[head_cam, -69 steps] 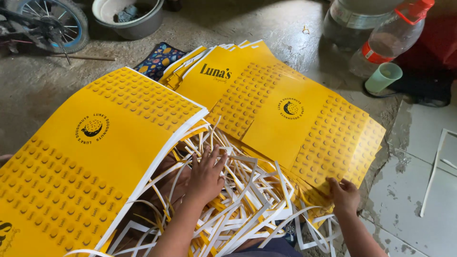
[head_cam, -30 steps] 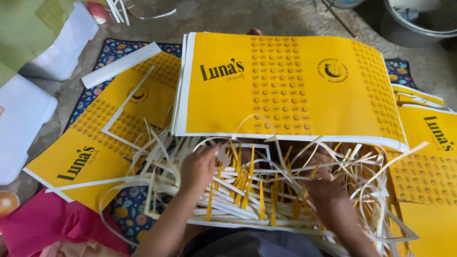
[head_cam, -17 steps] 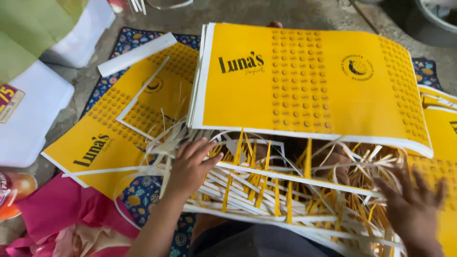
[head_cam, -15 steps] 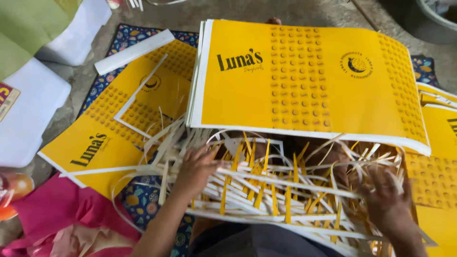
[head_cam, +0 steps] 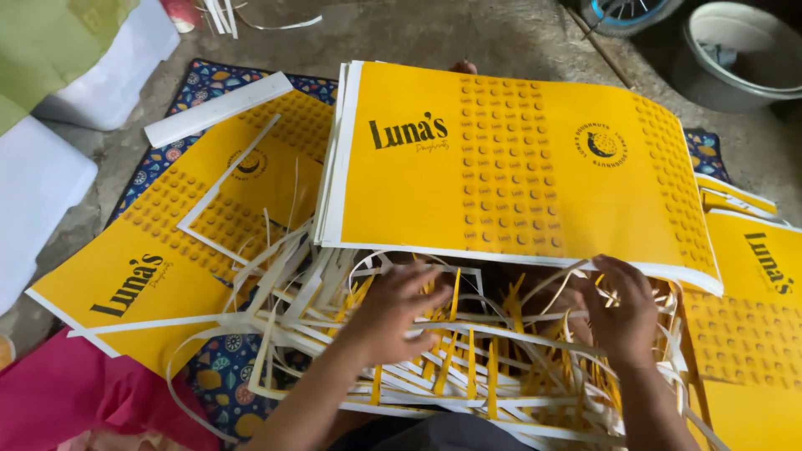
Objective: Stripping away excess paper from pre-cut doughnut box templates
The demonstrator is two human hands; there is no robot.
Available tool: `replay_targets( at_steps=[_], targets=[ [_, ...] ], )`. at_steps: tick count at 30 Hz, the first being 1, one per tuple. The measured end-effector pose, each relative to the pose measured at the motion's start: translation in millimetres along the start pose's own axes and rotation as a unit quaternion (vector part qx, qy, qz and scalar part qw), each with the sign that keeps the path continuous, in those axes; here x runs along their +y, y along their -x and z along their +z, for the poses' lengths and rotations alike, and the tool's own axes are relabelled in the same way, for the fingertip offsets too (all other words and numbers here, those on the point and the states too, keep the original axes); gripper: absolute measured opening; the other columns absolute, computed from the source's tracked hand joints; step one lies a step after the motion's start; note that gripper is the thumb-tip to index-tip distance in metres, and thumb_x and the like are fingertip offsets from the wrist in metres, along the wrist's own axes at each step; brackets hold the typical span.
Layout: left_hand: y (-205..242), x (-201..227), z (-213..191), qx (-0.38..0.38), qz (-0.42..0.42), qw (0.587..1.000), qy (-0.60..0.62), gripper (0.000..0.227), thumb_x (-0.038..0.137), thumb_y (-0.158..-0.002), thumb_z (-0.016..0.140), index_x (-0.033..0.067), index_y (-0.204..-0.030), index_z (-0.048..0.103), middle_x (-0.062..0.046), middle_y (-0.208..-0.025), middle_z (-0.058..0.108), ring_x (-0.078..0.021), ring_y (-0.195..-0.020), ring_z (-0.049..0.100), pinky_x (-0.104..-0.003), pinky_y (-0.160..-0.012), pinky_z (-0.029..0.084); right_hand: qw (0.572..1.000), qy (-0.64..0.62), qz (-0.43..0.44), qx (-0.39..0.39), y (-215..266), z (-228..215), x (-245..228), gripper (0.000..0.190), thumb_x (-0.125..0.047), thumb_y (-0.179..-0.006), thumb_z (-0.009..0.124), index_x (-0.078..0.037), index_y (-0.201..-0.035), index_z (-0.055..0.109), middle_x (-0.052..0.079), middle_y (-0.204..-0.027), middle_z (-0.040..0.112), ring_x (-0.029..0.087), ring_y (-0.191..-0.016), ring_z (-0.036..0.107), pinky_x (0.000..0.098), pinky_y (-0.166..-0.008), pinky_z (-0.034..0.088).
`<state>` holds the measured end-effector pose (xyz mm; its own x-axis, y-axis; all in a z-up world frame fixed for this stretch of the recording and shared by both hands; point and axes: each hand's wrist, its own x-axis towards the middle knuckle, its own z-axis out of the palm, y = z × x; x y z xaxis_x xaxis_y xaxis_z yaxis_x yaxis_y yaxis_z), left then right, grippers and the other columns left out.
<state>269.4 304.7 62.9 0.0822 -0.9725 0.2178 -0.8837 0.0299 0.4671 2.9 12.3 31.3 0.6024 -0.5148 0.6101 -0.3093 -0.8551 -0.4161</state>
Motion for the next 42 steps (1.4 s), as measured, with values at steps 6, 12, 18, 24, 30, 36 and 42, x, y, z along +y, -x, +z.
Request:
replay_targets(
  at_steps=[6,12,18,24,30,36,42],
  targets=[
    [-18.2,25.7,42.1,-0.174,-0.066,0.981,-0.046,0.088,0.071,-0.082,0.055,0.0303,-0.158,0.033,-0.016,-0.171,-0.001,-0.0506,-0.153,-0.010,-0.082,-0.111,-0.010,0.954,-0.055,-0.249,-0.157,-36.2,-6.6,-115.6,0.020,-0.012,-0.096,0.057,-0.005,-0.078,0.061,0.009,-0.083,0.066,0.029,-0.071,0.059,0.0449,-0.068,0.039],
    [-38.4,15.6,29.5,-0.271,-0.196,0.942,-0.034,0.093,0.072,-0.084,0.048,0.0328,-0.163,0.018,-0.012,-0.173,-0.008,-0.0393,-0.157,-0.015,-0.076,-0.116,-0.010,0.898,0.264,0.001,-0.353,33.1,87.3,43.9,0.086,-0.074,-0.085,0.053,-0.036,-0.159,0.033,0.005,-0.161,0.038,0.033,-0.150,0.032,0.0591,-0.118,0.031],
    [-37.7,3.9,42.0,-0.223,-0.188,0.956,-0.010,0.095,0.072,-0.084,0.048,0.0253,-0.163,0.023,-0.015,-0.172,-0.007,-0.0408,-0.156,-0.017,-0.073,-0.116,-0.012,0.879,0.195,0.131,-0.414,23.6,134.5,102.2,0.071,-0.068,-0.093,0.046,-0.021,-0.145,0.052,0.016,-0.150,0.054,0.041,-0.144,0.046,0.0588,-0.116,0.038],
    [-20.3,-2.9,33.6,-0.008,-0.098,0.994,0.053,0.070,0.054,-0.096,0.051,0.0104,-0.151,0.050,-0.019,-0.161,0.039,-0.0430,-0.139,0.043,-0.061,-0.105,0.037,0.851,0.286,0.031,-0.439,20.2,112.4,86.2,0.051,-0.055,-0.079,0.065,-0.032,-0.125,0.060,0.006,-0.129,0.068,0.035,-0.122,0.065,0.0534,-0.101,0.056],
    [-9.0,-65.4,34.9,0.233,-0.021,0.958,-0.163,0.041,0.012,-0.094,0.072,0.0113,-0.134,0.067,-0.016,-0.129,0.070,-0.0355,-0.112,0.066,-0.050,-0.094,0.055,0.944,0.005,-0.175,-0.281,5.8,78.9,62.5,0.023,-0.032,-0.080,0.079,-0.029,-0.102,0.080,-0.011,-0.096,0.084,0.009,-0.072,0.081,0.0328,-0.068,0.058],
    [-20.3,-81.0,-13.2,0.028,-0.157,0.979,-0.127,0.053,0.012,-0.096,0.061,0.0092,-0.148,0.049,-0.020,-0.162,0.032,-0.0349,-0.150,0.025,-0.058,-0.123,0.013,0.944,0.157,-0.194,-0.217,-54.7,64.1,7.0,0.066,-0.049,-0.082,0.067,-0.014,-0.137,0.060,0.012,-0.158,0.050,0.028,-0.148,0.047,0.0483,-0.123,0.038],
    [-18.5,-87.0,-20.5,0.014,-0.151,0.983,-0.102,0.056,0.008,-0.093,0.065,0.0129,-0.148,0.052,-0.016,-0.154,0.048,-0.0370,-0.142,0.041,-0.053,-0.120,0.025,0.927,0.095,-0.285,-0.226,-46.1,85.0,58.8,0.065,-0.032,-0.086,0.066,-0.010,-0.145,0.053,0.008,-0.156,0.051,0.025,-0.145,0.049,0.0386,-0.124,0.038]
  ],
)
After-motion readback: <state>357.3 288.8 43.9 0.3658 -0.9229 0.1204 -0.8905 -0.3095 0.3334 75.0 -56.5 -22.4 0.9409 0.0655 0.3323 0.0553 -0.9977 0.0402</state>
